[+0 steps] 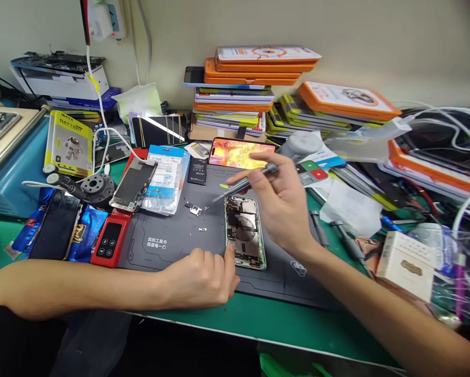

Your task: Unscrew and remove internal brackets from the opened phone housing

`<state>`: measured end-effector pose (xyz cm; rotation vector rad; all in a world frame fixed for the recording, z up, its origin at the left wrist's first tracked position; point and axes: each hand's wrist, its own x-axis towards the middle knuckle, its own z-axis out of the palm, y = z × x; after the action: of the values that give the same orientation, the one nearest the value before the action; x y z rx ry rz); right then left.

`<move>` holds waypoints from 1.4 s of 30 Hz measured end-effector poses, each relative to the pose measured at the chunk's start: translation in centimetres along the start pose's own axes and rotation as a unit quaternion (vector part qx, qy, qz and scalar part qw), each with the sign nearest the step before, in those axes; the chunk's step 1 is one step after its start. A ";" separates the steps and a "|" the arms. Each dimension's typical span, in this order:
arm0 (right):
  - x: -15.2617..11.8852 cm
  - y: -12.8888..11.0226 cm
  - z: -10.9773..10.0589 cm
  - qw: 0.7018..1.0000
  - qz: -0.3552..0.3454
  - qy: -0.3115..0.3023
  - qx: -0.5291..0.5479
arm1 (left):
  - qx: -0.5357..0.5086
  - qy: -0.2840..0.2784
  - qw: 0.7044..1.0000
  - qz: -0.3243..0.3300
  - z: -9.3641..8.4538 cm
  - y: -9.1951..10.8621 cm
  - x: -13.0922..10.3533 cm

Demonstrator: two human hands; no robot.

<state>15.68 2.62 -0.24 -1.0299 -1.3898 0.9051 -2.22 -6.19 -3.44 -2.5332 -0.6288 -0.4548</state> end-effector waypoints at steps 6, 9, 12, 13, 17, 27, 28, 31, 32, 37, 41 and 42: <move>1.1 -2.0 -0.6 0.990 0.120 -0.049 0.063 | -0.005 0.000 1.000 0.000 0.1 0.0 0.0; 0.8 -2.2 -0.7 0.969 0.174 -0.175 -0.025 | -0.004 -0.005 1.000 0.001 0.1 0.1 0.0; 0.0 -1.8 -0.3 0.950 0.172 -0.230 -0.120 | -0.004 -0.004 1.000 0.002 0.0 0.0 0.1; -0.3 -1.6 -0.1 0.947 0.168 -0.234 -0.143 | -0.004 -0.003 1.000 0.002 0.0 0.0 0.1; -0.6 -1.4 0.5 0.944 0.156 -0.232 -0.173 | -0.007 -0.002 1.000 0.004 0.0 0.0 0.1; -0.2 -1.9 0.7 0.930 0.238 -0.273 -0.058 | -0.002 0.001 1.000 0.010 0.2 -0.1 0.0; 0.0 -1.9 0.6 0.934 0.237 -0.263 -0.049 | -0.002 0.000 1.000 0.010 0.2 -0.1 0.0; 0.5 -1.7 0.1 0.953 0.213 -0.199 -0.079 | -0.001 0.000 1.000 0.012 0.1 -0.1 0.0; 0.5 -1.6 -0.1 0.956 0.204 -0.188 -0.098 | -0.001 0.001 1.000 0.012 0.1 -0.1 0.0; -0.2 -0.8 -0.6 0.945 0.170 -0.214 -0.180 | -0.002 0.002 1.000 0.012 0.1 -0.1 0.0; -0.7 -0.8 -0.8 0.938 0.143 -0.230 -0.218 | -0.003 -0.004 1.000 0.015 0.1 0.0 -0.1; -0.8 -0.9 -0.8 0.936 0.141 -0.235 -0.220 | -0.004 -0.006 1.000 0.015 0.1 0.0 -0.1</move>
<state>16.42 1.58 0.39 -1.4408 -1.9387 1.1280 -2.28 -6.13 -3.56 -2.5509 -0.5939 -0.4335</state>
